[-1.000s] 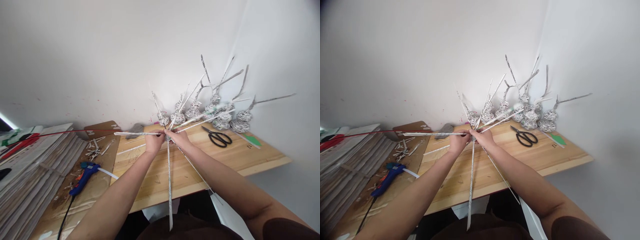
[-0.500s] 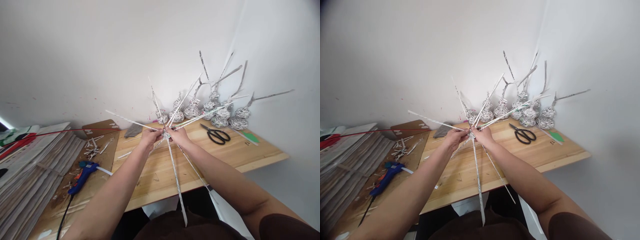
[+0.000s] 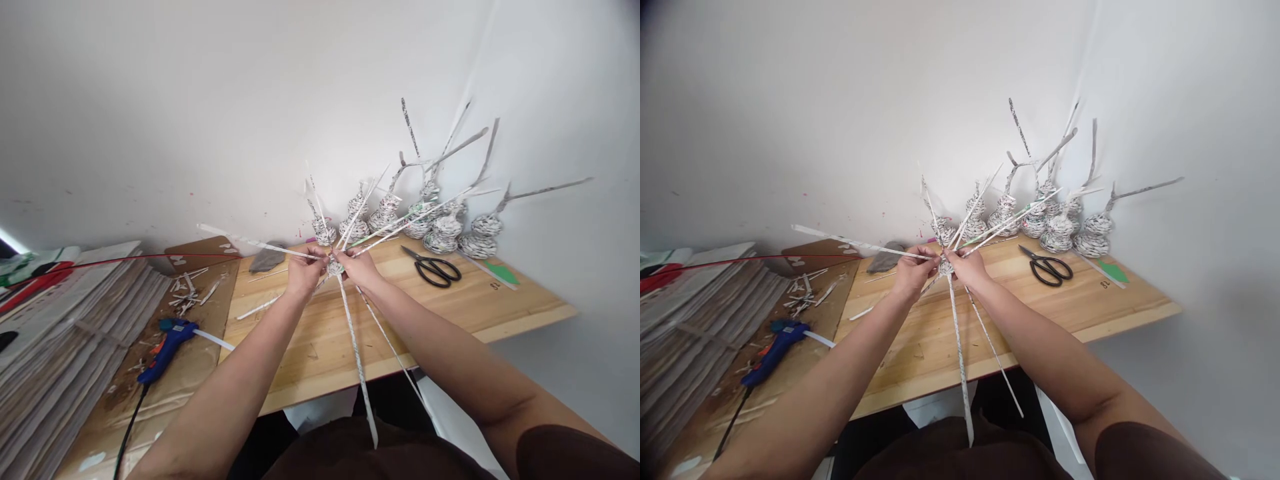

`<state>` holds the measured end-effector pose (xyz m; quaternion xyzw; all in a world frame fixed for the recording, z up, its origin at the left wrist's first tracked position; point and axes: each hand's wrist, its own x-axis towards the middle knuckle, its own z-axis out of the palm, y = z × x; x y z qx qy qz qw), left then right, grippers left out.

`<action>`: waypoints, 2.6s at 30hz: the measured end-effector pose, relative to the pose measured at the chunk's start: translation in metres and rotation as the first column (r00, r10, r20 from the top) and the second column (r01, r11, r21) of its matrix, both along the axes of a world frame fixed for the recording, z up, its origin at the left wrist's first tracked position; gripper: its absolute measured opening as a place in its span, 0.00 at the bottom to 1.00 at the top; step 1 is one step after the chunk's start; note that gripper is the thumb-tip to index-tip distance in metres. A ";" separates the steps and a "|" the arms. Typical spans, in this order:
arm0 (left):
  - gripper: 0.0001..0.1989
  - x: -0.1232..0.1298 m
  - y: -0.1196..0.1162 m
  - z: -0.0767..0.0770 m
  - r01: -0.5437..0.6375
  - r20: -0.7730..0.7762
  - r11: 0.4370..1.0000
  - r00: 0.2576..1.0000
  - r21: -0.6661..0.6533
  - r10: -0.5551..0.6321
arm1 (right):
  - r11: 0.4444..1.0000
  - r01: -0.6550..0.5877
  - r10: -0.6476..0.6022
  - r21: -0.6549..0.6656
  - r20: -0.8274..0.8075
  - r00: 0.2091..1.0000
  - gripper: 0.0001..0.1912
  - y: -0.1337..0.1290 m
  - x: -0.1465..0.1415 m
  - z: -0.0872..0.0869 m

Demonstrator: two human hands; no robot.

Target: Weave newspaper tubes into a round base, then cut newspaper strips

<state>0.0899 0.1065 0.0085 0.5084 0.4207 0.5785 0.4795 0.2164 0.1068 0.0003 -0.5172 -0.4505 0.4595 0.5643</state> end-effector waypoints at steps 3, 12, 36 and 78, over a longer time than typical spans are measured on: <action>0.20 -0.005 0.000 0.006 0.005 -0.054 0.986 0.998 -0.165 -0.014 | 1.000 0.001 -0.001 0.008 0.001 1.000 0.16 0.002 0.002 -0.001; 0.19 -0.027 -0.007 0.026 0.128 -0.065 0.936 0.985 -0.327 -0.158 | 0.999 -0.027 0.025 0.035 0.048 0.999 0.15 0.008 0.018 0.003; 0.04 -0.017 0.008 0.036 0.111 -0.615 0.990 0.776 -0.083 -0.138 | 0.959 -0.237 0.178 0.154 0.323 0.930 0.16 0.013 0.022 -0.009; 0.10 -0.018 0.005 0.011 0.016 -0.149 0.971 0.987 -0.237 -0.052 | 0.974 -0.226 0.226 -0.010 0.085 0.970 0.17 0.007 0.014 -0.005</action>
